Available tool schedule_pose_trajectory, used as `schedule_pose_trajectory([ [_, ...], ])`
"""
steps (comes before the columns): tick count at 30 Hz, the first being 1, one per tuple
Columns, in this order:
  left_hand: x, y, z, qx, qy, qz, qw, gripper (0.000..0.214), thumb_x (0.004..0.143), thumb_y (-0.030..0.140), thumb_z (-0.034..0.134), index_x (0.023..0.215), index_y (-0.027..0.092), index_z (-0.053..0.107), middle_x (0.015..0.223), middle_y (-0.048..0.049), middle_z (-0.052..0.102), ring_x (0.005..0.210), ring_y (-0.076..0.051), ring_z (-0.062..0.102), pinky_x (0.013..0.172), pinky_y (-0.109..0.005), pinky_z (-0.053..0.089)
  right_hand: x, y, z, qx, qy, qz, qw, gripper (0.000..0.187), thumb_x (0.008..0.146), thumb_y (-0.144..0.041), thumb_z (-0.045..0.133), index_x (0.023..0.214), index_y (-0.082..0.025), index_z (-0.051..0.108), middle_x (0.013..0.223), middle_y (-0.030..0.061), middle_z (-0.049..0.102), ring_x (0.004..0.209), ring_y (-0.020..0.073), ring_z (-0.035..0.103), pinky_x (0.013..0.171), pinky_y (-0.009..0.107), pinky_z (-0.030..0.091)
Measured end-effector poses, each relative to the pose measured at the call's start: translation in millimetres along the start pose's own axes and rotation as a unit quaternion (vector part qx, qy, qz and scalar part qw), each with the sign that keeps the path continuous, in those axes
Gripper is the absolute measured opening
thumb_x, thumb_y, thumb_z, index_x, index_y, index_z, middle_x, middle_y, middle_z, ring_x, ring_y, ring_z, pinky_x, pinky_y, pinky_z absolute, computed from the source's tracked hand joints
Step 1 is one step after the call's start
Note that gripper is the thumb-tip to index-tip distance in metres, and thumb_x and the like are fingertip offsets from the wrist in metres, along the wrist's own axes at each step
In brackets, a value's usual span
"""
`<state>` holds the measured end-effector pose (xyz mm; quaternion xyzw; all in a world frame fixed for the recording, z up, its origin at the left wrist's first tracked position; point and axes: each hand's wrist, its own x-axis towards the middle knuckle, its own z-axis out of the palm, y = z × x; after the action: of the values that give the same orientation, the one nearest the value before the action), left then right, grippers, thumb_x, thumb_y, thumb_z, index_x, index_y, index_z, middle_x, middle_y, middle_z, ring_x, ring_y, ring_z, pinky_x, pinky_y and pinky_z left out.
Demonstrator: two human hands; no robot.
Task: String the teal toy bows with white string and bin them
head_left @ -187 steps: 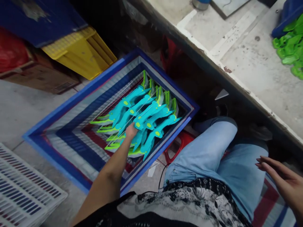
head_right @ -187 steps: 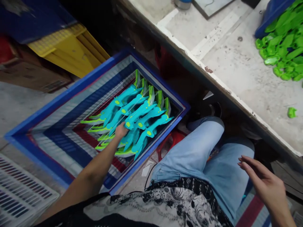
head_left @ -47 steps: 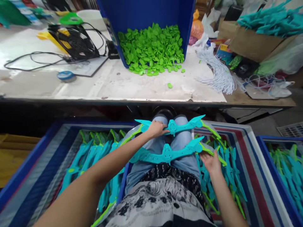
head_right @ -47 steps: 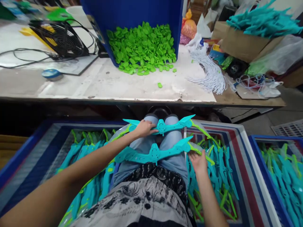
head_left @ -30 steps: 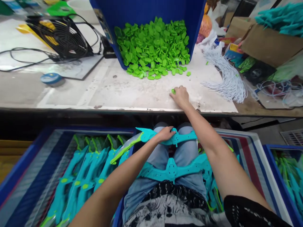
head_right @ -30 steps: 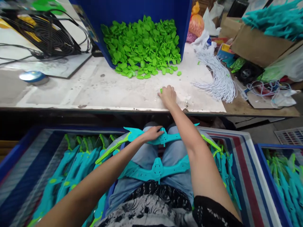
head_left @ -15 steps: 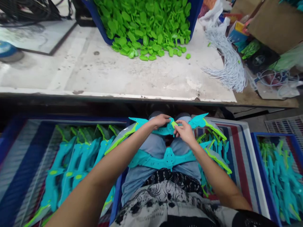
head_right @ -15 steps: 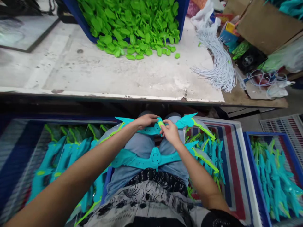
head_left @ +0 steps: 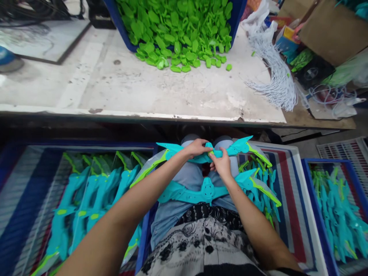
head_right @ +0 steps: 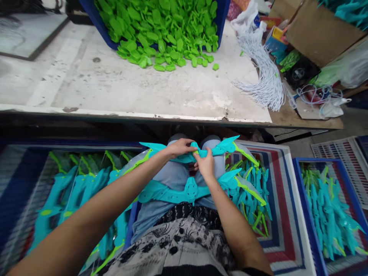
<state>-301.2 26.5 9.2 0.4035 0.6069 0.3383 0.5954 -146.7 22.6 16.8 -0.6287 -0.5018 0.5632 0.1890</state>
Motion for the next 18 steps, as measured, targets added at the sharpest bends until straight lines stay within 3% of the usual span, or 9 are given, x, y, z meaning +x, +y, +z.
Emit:
schedule_pose_trajectory([
  [3, 0.0, -2.3, 1.2, 0.021, -0.003, 0.024, 0.999, 0.025, 0.07, 0.035, 0.064, 0.083, 0.014, 0.065, 0.068, 0.0028, 0.057, 0.064, -0.012, 0.051, 0.057, -0.022, 0.039, -1.3, -4.1, -2.1, 0.01, -0.067, 0.037, 0.997, 0.081, 0.083, -0.036, 0.064, 0.148, -0.015, 0.022, 0.043, -0.0092, 0.057, 0.035, 0.0135, 0.056, 0.03, 0.015, 0.037],
  [7, 1.3, -6.1, -1.7, 0.065, -0.01, 0.058, 0.996, 0.028, 0.073, 0.036, 0.058, 0.088, 0.013, 0.064, 0.071, 0.0014, 0.058, 0.066, -0.014, 0.052, 0.059, -0.023, 0.04, 1.8, -12.2, -3.7, 0.002, -0.129, 0.073, 0.989, 0.062, 0.09, -0.031, 0.057, 0.145, -0.019, 0.029, 0.045, -0.0076, 0.058, 0.038, 0.0131, 0.059, 0.033, 0.014, 0.041],
  [11, 2.7, -7.0, -4.2, 0.151, -0.005, 0.092, 0.984, 0.035, 0.076, 0.037, 0.056, 0.099, 0.012, 0.064, 0.083, -0.0026, 0.065, 0.077, -0.017, 0.058, 0.067, -0.025, 0.045, 8.0, -22.8, -12.2, -0.088, -0.169, 0.099, 0.977, 0.057, 0.092, -0.031, 0.057, 0.142, -0.02, 0.032, 0.046, -0.0052, 0.061, 0.039, 0.0144, 0.06, 0.035, 0.016, 0.045],
  [18, 7.7, -7.8, -7.0, 0.245, -0.012, 0.098, 0.965, 0.042, 0.082, 0.039, 0.052, 0.114, 0.013, 0.061, 0.105, -0.0088, 0.07, 0.094, -0.023, 0.064, 0.082, -0.03, 0.049, 14.6, -17.5, -14.4, -0.157, -0.151, 0.066, 0.974, 0.056, 0.092, -0.039, 0.057, 0.139, -0.019, 0.036, 0.042, -0.0065, 0.057, 0.039, 0.0164, 0.06, 0.034, 0.019, 0.046],
])
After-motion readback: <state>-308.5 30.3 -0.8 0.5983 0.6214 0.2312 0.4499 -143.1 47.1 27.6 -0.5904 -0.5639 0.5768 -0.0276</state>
